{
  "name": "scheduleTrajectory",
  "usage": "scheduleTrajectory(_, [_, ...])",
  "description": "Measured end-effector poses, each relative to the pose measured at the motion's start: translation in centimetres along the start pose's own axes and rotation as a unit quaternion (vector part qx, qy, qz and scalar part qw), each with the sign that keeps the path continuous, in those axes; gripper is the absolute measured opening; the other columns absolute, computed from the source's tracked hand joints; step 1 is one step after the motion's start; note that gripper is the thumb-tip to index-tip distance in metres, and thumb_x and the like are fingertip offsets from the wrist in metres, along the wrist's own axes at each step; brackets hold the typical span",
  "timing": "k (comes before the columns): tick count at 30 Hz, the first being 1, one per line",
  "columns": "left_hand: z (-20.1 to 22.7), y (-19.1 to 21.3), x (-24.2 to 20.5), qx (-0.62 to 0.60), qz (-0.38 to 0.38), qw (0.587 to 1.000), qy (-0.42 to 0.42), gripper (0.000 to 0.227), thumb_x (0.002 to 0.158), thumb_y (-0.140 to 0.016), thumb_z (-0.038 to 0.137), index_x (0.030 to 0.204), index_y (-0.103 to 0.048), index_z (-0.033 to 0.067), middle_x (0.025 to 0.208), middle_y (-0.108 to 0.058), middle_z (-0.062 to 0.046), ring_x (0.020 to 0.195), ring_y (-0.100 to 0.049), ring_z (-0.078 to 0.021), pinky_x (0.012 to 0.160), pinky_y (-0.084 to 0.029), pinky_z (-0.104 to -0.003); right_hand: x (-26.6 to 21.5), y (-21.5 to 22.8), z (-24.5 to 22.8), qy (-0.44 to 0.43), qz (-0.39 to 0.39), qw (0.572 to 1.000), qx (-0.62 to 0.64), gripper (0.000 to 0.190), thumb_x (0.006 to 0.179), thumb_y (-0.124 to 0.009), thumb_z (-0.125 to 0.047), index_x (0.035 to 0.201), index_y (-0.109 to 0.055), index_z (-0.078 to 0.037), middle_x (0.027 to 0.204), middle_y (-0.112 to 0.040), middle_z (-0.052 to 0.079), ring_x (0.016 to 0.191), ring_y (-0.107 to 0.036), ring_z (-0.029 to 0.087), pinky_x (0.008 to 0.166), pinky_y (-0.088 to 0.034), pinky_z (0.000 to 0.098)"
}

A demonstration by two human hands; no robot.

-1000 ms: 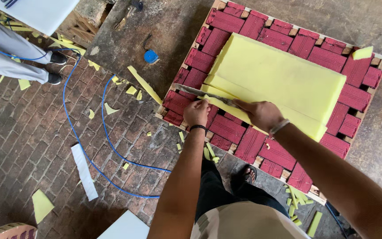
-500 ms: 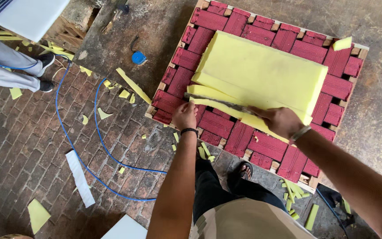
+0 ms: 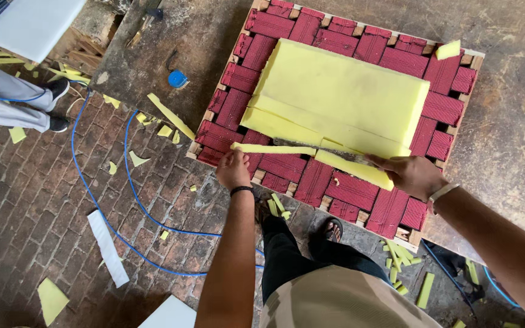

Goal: The person places a white foam sheet on a workbench, then moves a chair frame with a yellow foam pad onto the bench. Using a long knife, the person cuts the yellow foam pad into strips. The person then measures a white foam sheet with a tape measure.

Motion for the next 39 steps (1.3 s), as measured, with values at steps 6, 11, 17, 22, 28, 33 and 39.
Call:
scheduleTrajectory(6, [-0.3,1.0,-1.3,-0.008,0.043,0.999,0.003,0.023,0.088,-0.076,0.020,0.098,-0.075,-0.0009,0.093,-0.078,-0.015,0.081,-0.079,-0.0199,0.071,-0.065,-0.032,2.5,-2.8,-0.3,0.005,-0.003,1.000,0.029,0.045,0.102,-0.058,-0.012,0.140,-0.061,-0.036,0.116,-0.078,0.001,0.054,-0.071,0.012,0.048,-0.060,0.0266])
scheduleTrajectory(11, [0.8,3.1,-2.3,0.034,0.066,0.997,-0.014,0.019,0.093,-0.073,0.019,0.102,-0.073,0.0024,0.097,-0.078,-0.012,0.085,-0.078,-0.0195,0.073,-0.066,-0.033,-6.4,1.4,2.8,-0.061,-0.046,0.997,0.010,0.049,0.099,-0.060,-0.021,0.142,-0.057,-0.043,0.114,-0.078,-0.003,0.050,-0.068,0.007,0.046,-0.051,0.0267])
scheduleTrajectory(17, [4.7,-7.4,-11.3,0.168,-0.162,0.904,-0.360,0.024,0.084,-0.076,0.011,0.102,-0.061,0.0048,0.098,-0.074,-0.008,0.090,-0.076,-0.0205,0.075,-0.066,-0.034,-4.4,-1.7,2.0,-0.038,-0.005,0.999,-0.008,0.053,0.098,-0.061,-0.016,0.144,-0.057,-0.042,0.118,-0.076,0.001,0.051,-0.067,0.011,0.046,-0.056,0.0244])
scheduleTrajectory(22, [1.4,-14.7,-19.4,0.427,-0.353,0.724,-0.411,0.030,0.091,-0.073,0.008,0.121,-0.071,0.0133,0.125,-0.064,-0.019,0.090,-0.074,-0.0254,0.074,-0.065,-0.036,-12.3,0.6,4.9,-0.061,0.002,0.998,0.015,0.050,0.098,-0.061,-0.016,0.141,-0.059,-0.042,0.106,-0.080,-0.004,0.058,-0.070,0.007,0.048,-0.052,0.0234])
scheduleTrajectory(28, [0.5,-16.5,-21.5,0.483,-0.375,0.680,-0.406,0.027,0.095,-0.069,0.017,0.122,-0.071,0.0146,0.143,-0.054,-0.019,0.114,-0.067,-0.0309,0.084,-0.063,-0.040,-10.8,-1.5,4.8,-0.066,0.036,0.997,0.033,0.046,0.099,-0.060,-0.012,0.136,-0.061,-0.039,0.115,-0.079,-0.001,0.060,-0.071,0.008,0.041,-0.049,0.0247])
scheduleTrajectory(33, [-0.6,-16.9,-22.1,0.466,-0.386,0.669,-0.432,0.014,0.094,-0.070,0.014,0.107,-0.074,0.0128,0.136,-0.062,-0.012,0.112,-0.069,-0.0283,0.094,-0.061,-0.040,-16.3,-2.1,6.9,-0.111,0.001,0.994,0.005,0.046,0.099,-0.062,-0.015,0.139,-0.063,-0.039,0.087,-0.077,0.002,0.050,-0.064,0.011,0.048,-0.053,0.0222])
scheduleTrajectory(39, [-0.8,-15.0,-20.0,0.457,-0.344,0.705,-0.419,0.012,0.095,-0.067,0.009,0.106,-0.066,0.0090,0.123,-0.067,-0.009,0.103,-0.071,-0.0259,0.081,-0.064,-0.039,-19.8,-2.7,7.0,-0.070,0.081,0.994,0.014,0.041,0.096,-0.064,-0.016,0.130,-0.066,-0.039,0.080,-0.075,-0.004,0.053,-0.063,0.008,0.043,-0.050,0.0244])
Point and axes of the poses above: each hand's wrist, its own x-axis towards the middle knuckle, its own y-axis out of the back of the hand, z = x × y, the point moved 9 cm from there along x, towards the middle knuckle
